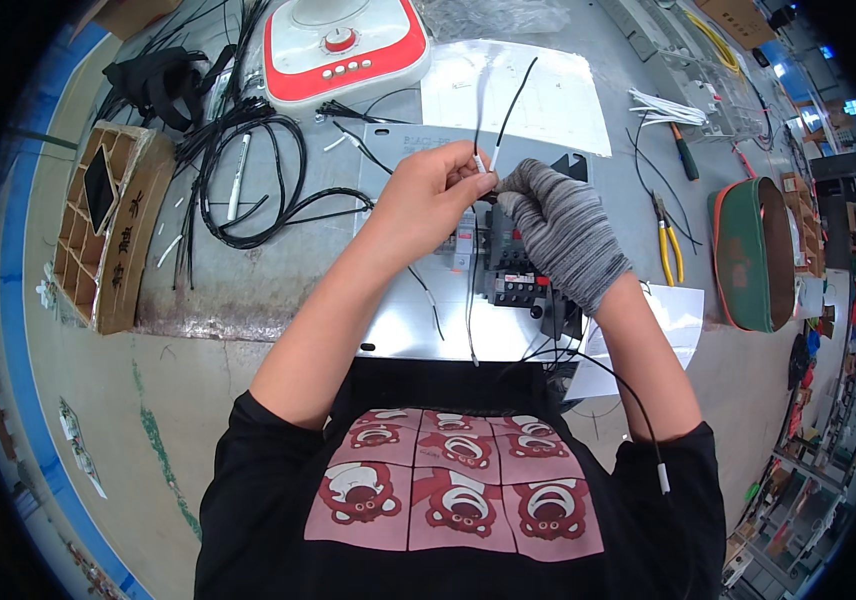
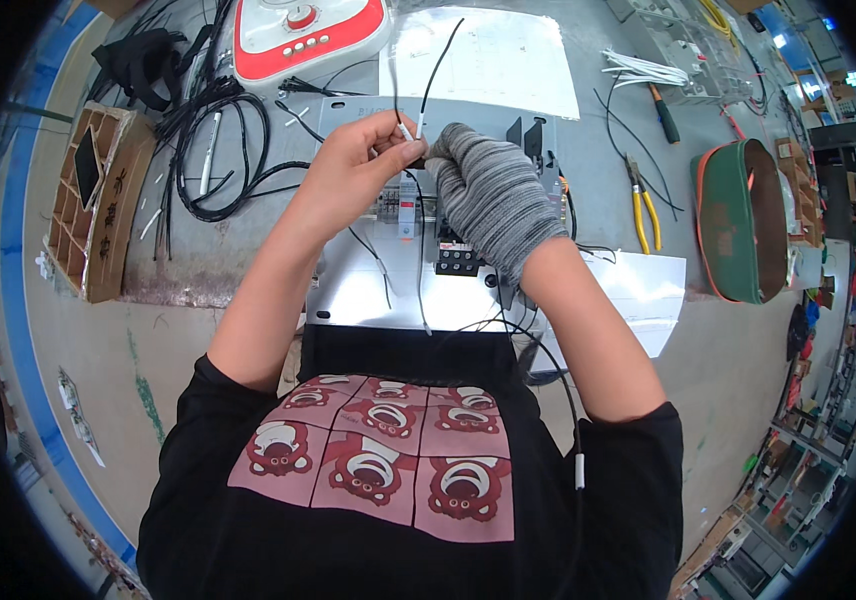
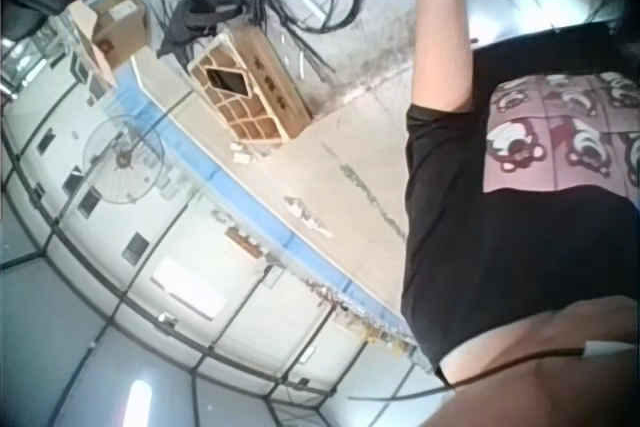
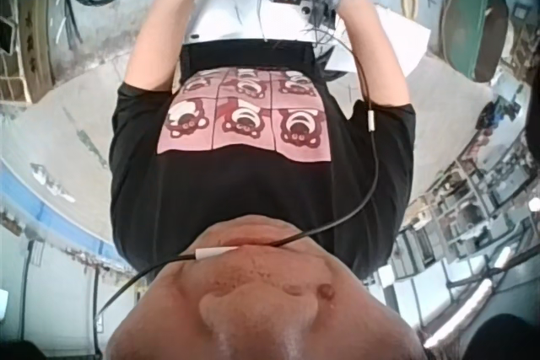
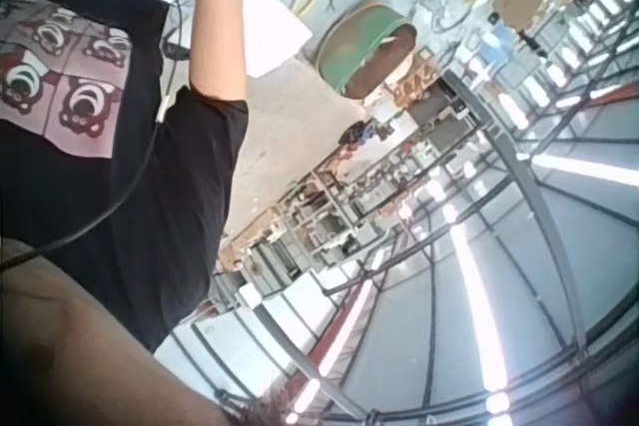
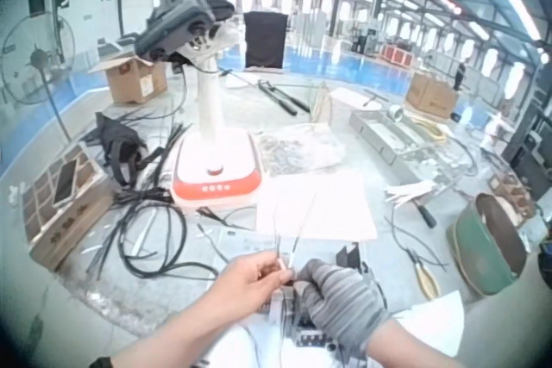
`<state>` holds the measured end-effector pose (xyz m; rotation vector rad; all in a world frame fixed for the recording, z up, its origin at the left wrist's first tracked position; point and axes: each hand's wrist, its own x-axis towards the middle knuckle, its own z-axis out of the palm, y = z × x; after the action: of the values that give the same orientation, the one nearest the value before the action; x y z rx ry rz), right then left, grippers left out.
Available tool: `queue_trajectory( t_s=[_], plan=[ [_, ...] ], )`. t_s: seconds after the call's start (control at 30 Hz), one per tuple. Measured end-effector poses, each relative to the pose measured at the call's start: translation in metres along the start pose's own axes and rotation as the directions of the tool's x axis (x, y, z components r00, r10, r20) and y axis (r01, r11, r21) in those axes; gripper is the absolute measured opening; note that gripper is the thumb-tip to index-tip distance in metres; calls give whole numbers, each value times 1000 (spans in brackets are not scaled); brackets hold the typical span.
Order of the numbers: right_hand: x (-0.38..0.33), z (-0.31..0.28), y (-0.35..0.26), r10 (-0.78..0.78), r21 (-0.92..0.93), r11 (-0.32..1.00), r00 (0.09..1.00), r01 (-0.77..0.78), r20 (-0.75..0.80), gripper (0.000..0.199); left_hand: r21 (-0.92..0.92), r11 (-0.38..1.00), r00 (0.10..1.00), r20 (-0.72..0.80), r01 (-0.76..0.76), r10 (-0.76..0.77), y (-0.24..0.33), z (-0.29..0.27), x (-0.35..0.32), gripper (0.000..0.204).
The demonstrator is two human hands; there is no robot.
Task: The person strips wire ends, inserts them into terminal blocks on a DIN rail, and secures them with a screwdriver. They then attach a metal cover plate to the assembly and label wires with a marker.
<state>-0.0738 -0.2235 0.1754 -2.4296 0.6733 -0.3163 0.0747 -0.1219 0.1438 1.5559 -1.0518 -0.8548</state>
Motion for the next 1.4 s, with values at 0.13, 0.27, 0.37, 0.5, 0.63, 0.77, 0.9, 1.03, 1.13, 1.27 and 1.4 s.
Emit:
queue_trajectory(
  t_s=[0.13,0.27,0.37,0.5,0.63,0.77,0.9,1.03,1.13,1.27,1.4],
  plan=[
    [-1,1,0,23,10,1000,1000,-23,16,12,168,986,1000,2,-9,9,3,-3,-1,16],
    [1,2,4,84,67,994,996,-86,33,12,226,974,1000,0,-19,19,-1,-3,-2,16],
    [-1,0,14,129,162,976,986,-145,104,12,179,983,998,50,-44,35,1,-5,-4,14],
    [6,-9,9,135,130,977,961,-170,240,19,211,977,997,80,-18,1,8,-5,-8,12],
    [16,-15,3,231,177,929,884,-324,406,22,234,968,996,24,-86,83,0,-3,-8,13],
    [14,-4,18,133,275,934,938,-227,321,26,156,982,994,-8,-102,105,-5,-2,-9,14],
    [13,-8,9,204,282,906,909,-315,363,25,69,993,994,-41,-97,100,-2,-1,-15,14],
    [11,-21,-5,281,408,752,812,-517,512,23,-37,999,963,-268,8,-18,0,13,-42,18],
    [6,-22,-4,210,479,716,811,-508,546,22,-154,987,973,-218,41,-74,-3,39,-60,28],
    [3,-19,-3,228,423,780,839,-460,494,22,-449,891,970,-179,70,-167,0,49,-58,32],
    [-1,-17,-13,254,327,844,854,-425,454,24,-522,851,957,-212,61,-199,-5,48,-63,23]
  ],
)
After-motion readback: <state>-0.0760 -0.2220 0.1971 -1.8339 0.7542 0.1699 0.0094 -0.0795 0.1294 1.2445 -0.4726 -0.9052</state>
